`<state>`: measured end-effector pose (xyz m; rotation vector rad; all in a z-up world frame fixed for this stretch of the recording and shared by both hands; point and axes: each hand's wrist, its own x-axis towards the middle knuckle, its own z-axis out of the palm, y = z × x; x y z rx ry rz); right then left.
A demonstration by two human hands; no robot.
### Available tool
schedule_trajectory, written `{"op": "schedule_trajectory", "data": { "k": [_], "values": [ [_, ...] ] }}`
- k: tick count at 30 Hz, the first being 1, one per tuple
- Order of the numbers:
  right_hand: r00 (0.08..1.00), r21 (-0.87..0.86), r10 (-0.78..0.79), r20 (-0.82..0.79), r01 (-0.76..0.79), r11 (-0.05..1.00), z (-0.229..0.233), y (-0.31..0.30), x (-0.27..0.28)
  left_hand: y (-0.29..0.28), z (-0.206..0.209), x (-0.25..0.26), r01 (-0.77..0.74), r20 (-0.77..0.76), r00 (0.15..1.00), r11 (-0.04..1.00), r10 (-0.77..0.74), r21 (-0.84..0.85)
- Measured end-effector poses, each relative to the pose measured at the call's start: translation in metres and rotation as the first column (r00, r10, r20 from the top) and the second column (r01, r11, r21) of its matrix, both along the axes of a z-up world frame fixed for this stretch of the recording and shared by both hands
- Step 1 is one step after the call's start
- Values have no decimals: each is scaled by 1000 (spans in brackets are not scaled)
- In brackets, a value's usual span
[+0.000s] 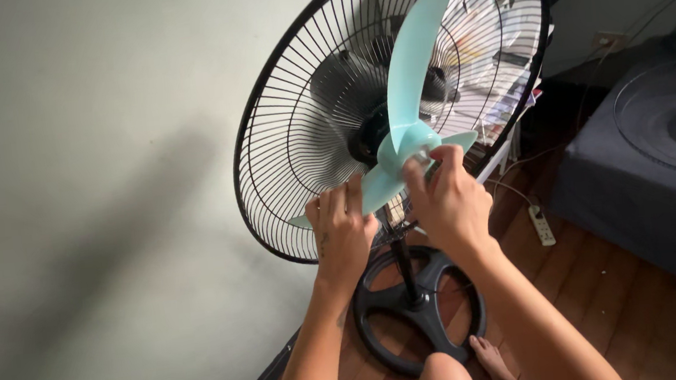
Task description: The person disassembles a standing electric fan by removing the front grille, fan blades, and rear grille using a screwdriver and hands. The components are placed on a nearby desk and bed.
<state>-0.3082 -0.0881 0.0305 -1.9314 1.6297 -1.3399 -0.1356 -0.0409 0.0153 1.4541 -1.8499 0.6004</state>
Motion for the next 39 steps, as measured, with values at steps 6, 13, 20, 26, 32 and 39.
{"op": "schedule_trajectory", "data": {
  "k": [6, 13, 20, 26, 32, 39],
  "values": [
    [981, -201, 19, -191, -58, 978, -8, -14, 1, -1, -2, -1, -25, 13, 1000, 1000, 25, 10],
    [999, -38, -1, -33, 0, 999, -7, 1, -2, 1, 4, -1, 17, -30, 999, 1000, -16, 14],
    [973, 207, 151, 176, -186, 961, -2, -18, -5, 2, 3, -2, 16, -41, 999, 1000, -15, 24],
    [996, -123, 75, -42, -80, 989, -11, -1, -9, 1, 4, -1, 0, -13, 1000, 1000, 1, 22],
    [989, 47, 147, 30, -148, 988, -4, -12, -9, 3, 3, -3, 6, -44, 999, 999, -4, 44],
    [993, -164, 52, -105, -69, 984, 0, 0, -9, 1, 3, -2, 1, -13, 1000, 1000, -1, 0]
  ]
}}
